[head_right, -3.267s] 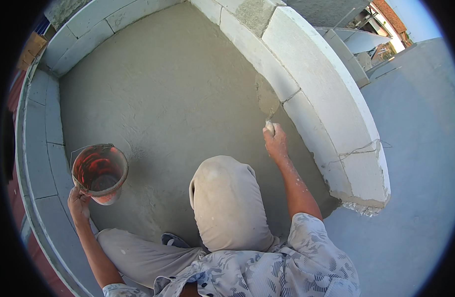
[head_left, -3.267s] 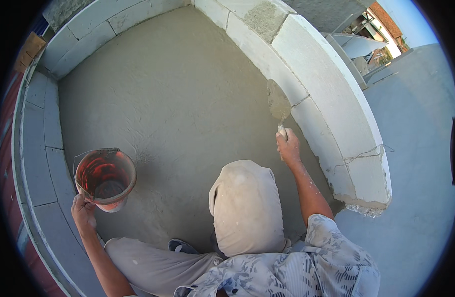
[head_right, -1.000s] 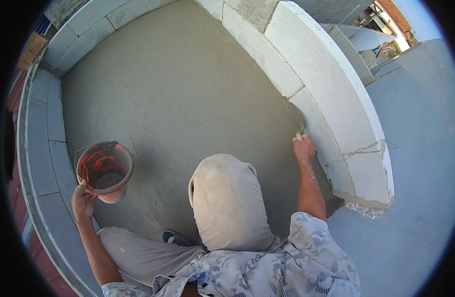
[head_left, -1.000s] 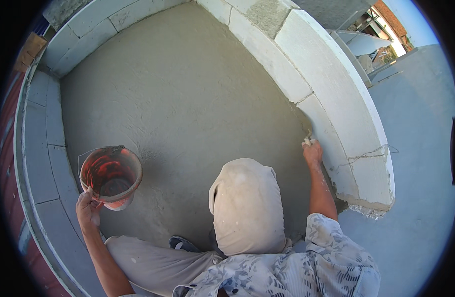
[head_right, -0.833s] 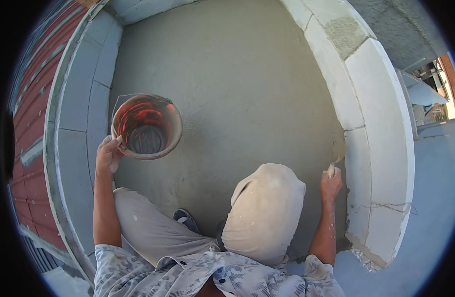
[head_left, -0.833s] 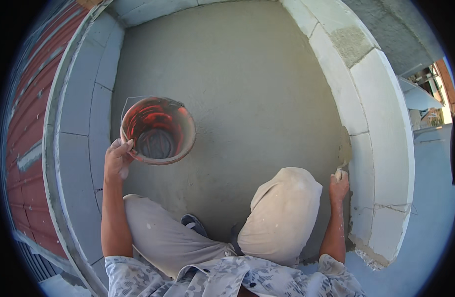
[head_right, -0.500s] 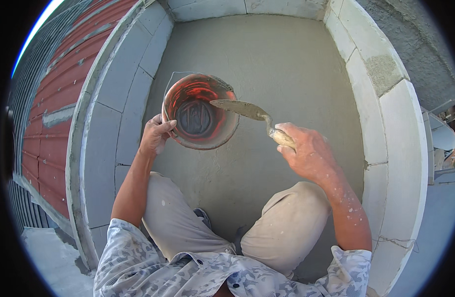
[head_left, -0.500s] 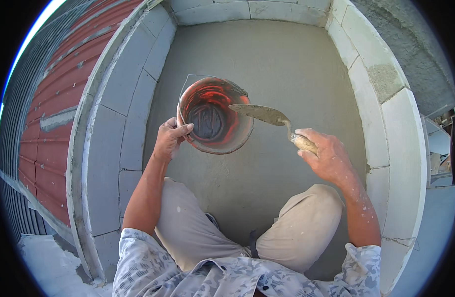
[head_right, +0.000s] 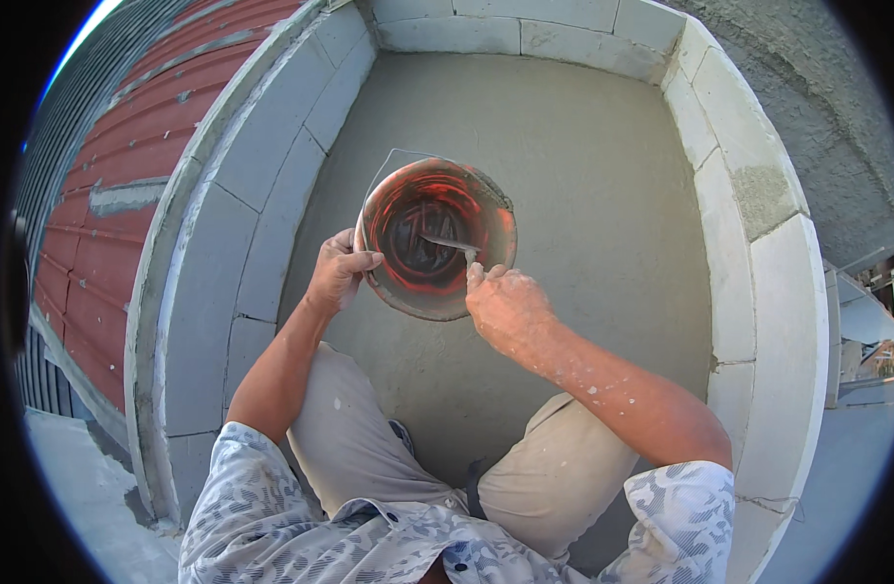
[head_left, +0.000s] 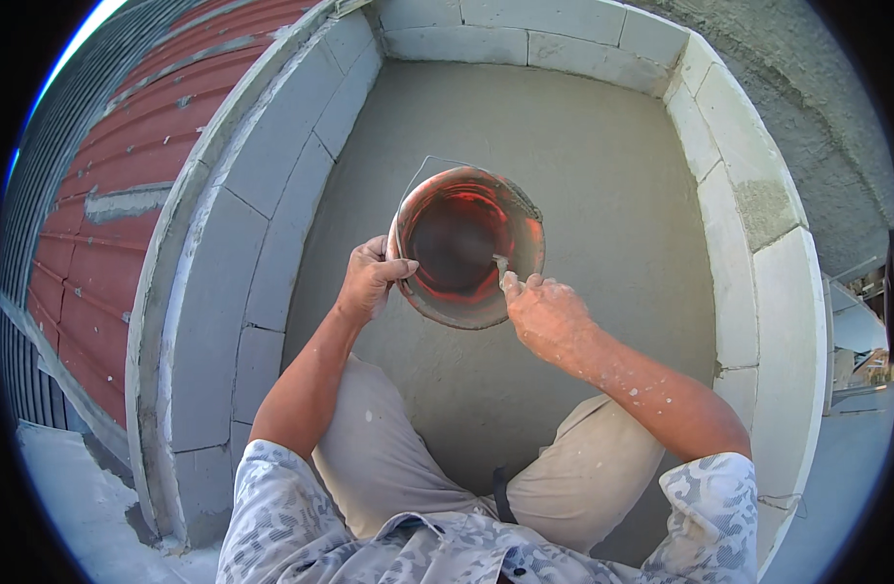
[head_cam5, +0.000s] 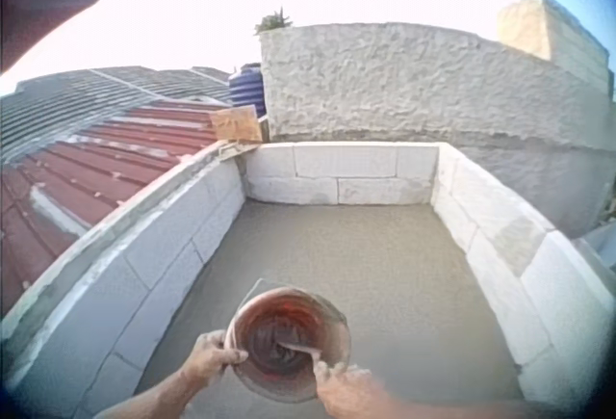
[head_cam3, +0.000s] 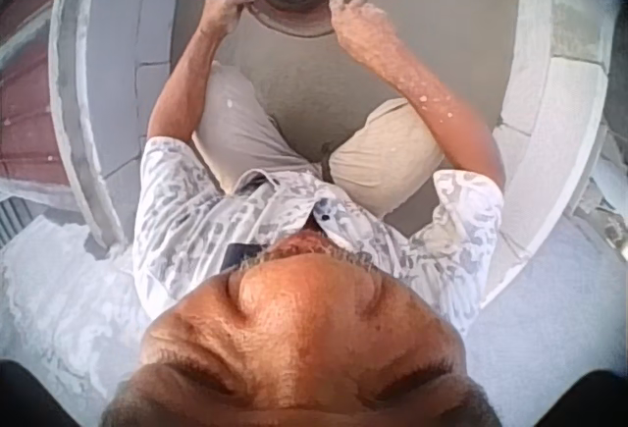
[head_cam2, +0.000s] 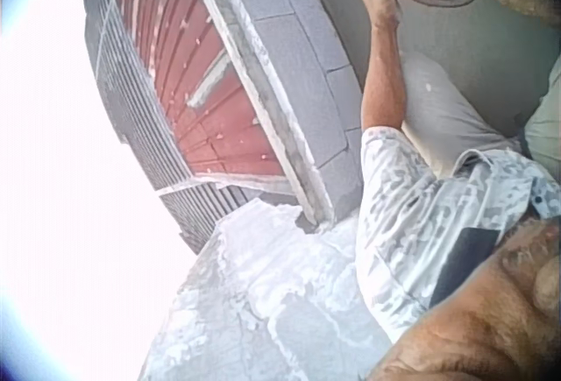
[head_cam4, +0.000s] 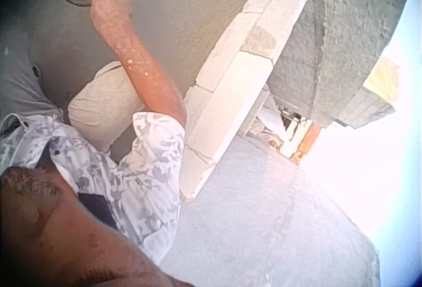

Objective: Smoothing wet concrete inside a small brick enclosure using a trowel.

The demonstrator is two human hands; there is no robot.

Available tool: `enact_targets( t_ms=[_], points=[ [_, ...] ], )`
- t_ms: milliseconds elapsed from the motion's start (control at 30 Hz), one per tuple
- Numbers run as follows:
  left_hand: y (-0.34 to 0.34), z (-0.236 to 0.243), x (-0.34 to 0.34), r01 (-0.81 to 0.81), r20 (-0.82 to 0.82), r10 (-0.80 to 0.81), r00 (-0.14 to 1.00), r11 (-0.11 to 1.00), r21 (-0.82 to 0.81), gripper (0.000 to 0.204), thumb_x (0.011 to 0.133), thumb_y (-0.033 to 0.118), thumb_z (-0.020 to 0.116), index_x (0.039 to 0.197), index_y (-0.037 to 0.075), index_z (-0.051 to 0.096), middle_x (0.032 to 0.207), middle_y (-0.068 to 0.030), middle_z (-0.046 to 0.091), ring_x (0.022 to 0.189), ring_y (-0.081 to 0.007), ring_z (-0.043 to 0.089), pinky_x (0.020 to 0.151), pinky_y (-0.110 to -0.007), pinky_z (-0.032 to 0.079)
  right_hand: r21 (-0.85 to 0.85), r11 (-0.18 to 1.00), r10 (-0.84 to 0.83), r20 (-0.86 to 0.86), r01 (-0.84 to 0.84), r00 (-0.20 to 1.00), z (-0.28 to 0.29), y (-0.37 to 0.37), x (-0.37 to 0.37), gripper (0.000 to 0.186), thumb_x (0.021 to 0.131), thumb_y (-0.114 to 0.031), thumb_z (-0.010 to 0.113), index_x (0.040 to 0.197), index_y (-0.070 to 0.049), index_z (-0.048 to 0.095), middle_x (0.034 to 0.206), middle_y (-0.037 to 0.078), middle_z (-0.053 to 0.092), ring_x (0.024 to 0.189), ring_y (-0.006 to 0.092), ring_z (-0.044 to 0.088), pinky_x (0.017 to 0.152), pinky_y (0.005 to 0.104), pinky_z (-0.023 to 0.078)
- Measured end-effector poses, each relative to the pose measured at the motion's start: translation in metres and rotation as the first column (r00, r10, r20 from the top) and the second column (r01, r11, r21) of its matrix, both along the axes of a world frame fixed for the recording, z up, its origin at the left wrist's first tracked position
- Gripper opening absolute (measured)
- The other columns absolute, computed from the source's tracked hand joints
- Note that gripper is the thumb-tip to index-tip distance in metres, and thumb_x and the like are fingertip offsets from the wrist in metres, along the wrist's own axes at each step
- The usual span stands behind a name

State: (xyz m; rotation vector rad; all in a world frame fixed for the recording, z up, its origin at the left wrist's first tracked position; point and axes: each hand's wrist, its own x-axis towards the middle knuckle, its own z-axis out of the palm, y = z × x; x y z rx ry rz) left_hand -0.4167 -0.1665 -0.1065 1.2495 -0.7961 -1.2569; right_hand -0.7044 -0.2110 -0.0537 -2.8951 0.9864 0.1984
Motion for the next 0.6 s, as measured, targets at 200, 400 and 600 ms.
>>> enact_targets(
  t_ms=[200,400,600],
  points=[
    [0.002,0.01,0.005,0.046,0.003,-0.046,0.999,0.997,0.063,0.017,0.074,-0.001,0.071,0.09,0.004,0.065,0.084,-0.0031,0.068,0.073,-0.0116,0.062,0.065,-0.028,0.05,0.159,0.984,-0.084,-0.004,0.083,0.996,0.014,-0.013,0.003,0.041,0.093,-0.006,0.054,0.133,0.001,0.053,0.098,0.022,0.066,0.084,0.0327,0.07,0.074,0.0431,0.058],
    [0.0,0.0,0.002,0.06,0.008,-0.06,0.998,0.998,0.0,0.018,0.075,-0.002,0.071,0.091,0.003,0.066,0.085,-0.0031,0.069,0.074,-0.0113,0.062,0.067,-0.029,0.051,0.026,0.999,0.023,0.071,-0.025,0.997,0.002,-0.013,0.002,0.035,0.093,-0.005,0.054,0.126,0.005,0.057,0.092,0.021,0.068,0.085,0.0334,0.072,0.072,0.0423,0.059],
    [0.0,0.007,0.002,0.063,0.03,-0.064,0.998,0.998,0.019,0.018,0.076,-0.001,0.071,0.093,0.003,0.066,0.087,-0.0033,0.069,0.076,-0.0114,0.062,0.071,-0.029,0.05,0.133,0.991,0.003,0.004,-0.004,1.0,0.006,-0.012,-0.012,0.048,0.09,-0.006,0.058,0.138,-0.003,0.051,0.095,0.018,0.064,0.086,0.0319,0.07,0.073,0.042,0.058]
  ],
)
